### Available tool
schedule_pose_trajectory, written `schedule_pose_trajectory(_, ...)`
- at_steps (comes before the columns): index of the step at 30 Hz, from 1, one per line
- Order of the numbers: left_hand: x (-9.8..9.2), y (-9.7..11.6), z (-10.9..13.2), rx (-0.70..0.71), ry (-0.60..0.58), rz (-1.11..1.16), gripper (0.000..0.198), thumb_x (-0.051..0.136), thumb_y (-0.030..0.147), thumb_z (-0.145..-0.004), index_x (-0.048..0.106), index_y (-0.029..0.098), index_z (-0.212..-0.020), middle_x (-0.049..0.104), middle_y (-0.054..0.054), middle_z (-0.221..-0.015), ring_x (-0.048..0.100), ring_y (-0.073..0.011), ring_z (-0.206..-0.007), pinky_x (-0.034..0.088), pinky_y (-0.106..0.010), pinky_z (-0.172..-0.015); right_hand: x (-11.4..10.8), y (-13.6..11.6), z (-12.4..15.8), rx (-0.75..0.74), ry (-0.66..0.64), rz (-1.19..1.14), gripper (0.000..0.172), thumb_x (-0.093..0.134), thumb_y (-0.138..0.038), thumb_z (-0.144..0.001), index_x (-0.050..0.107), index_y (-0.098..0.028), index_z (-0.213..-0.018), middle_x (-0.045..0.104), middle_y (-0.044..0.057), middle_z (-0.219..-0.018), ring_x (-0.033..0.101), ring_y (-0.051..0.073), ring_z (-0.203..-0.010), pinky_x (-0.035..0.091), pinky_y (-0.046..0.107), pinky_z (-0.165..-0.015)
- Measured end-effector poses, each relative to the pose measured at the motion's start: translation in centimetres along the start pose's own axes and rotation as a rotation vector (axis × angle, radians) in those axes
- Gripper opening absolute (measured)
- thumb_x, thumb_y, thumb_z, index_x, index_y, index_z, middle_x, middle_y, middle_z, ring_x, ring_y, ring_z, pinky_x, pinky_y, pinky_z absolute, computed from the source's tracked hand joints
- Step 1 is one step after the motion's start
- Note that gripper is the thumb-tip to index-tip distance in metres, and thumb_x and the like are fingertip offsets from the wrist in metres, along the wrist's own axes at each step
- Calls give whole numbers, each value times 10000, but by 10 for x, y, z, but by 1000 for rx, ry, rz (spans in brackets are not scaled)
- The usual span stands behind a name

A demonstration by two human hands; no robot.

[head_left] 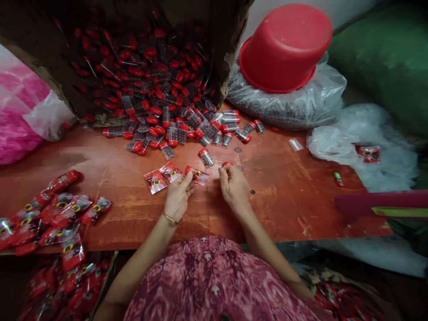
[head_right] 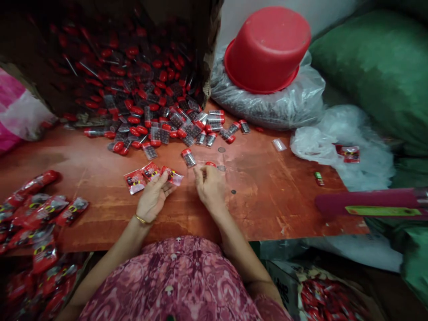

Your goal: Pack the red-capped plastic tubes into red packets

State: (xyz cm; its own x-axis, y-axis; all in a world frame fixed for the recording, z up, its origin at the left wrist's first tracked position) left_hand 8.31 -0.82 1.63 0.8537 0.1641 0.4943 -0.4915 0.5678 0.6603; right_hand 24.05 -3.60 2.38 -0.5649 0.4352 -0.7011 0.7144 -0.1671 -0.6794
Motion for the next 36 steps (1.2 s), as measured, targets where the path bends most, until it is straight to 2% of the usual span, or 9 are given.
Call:
schedule_pose_trajectory(3,-1,3,-2,-14,-17,27,339,826,343,-503,624,162,-706,668,32,-648,596,-70,-555,461,-174,-565,-11,19,-6,159,8,412,434,488,-539,-805,583,-124,-888,585,179,-901,520,306,-875,386,409,-720)
schedule_pose_trajectory(6,2,2,-1,-50,-43,12,299,809,335,-546,616,160,-693,664,26,-631,593,-71,-541,458,-175,-556,-6,30,-3,154,-59,472,364,540,-454,-788,579,-117,-920,581,207,-974,517,340,-931,399,452,-747)
schedule_pose_trajectory(10,2,0,-1,-74,-57,-11,298,806,350,-547,624,163,-691,662,26,-617,600,-75,-551,459,-174,-557,0,34,11,73,-68,6,221,514,-377,-787,537,-173,-868,612,104,-852,563,244,-804,454,404,-729)
schedule_pose_trajectory(13,-1,2,-1,-53,-61,-43,353,821,396,-496,638,167,-694,665,30,-626,602,-74,-561,462,-170,-562,-12,33,24,160,-84,-514,225,533,-410,-783,512,-210,-885,600,9,-723,569,156,-617,486,299,-588)
schedule_pose_trajectory(15,-1,4,0,-35,-55,-76,381,827,420,-459,642,165,-673,662,37,-626,599,-69,-565,466,-169,-575,-24,26,32,207,-124,-672,239,596,-402,-754,532,-218,-893,600,-23,-675,548,119,-531,471,248,-511)
schedule_pose_trajectory(20,3,6,2,-22,-76,-180,393,826,442,-428,650,144,-616,669,18,-641,593,-77,-588,449,-177,-582,-42,-2,36,98,-246,-672,162,663,-294,-707,615,-195,-825,638,-12,-686,561,101,-556,468,214,-509)
schedule_pose_trajectory(26,4,8,2,75,-136,-273,334,805,393,-518,691,121,-674,678,-14,-684,582,-101,-655,446,-212,-653,-24,-4,33,208,-307,-750,204,686,-328,-676,622,-187,-809,636,-11,-654,526,86,-464,458,201,-413)
schedule_pose_trajectory(30,7,5,4,33,-150,-242,338,793,411,-531,662,128,-660,653,1,-652,573,-93,-617,451,-214,-628,-16,1,35,326,-307,-803,268,694,-376,-662,605,-189,-833,609,-34,-612,473,63,-379,426,179,-332)
schedule_pose_trajectory(36,18,-6,8,93,-161,-107,384,828,317,-476,638,148,-763,673,16,-720,588,-90,-641,465,-226,-690,-7,-8,37,301,-286,-832,258,667,-375,-693,579,-195,-857,597,-38,-638,483,65,-419,439,182,-367)
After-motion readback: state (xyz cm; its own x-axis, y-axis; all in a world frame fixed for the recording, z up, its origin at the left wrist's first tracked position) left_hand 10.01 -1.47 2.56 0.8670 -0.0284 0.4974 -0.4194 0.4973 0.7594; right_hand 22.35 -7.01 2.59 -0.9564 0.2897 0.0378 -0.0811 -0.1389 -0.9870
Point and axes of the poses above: each hand's wrist, its own z-axis away from the middle knuckle, its own x-axis out of the palm, y = z × x, the point moved 4 cm from there along -z, towards the middle knuckle
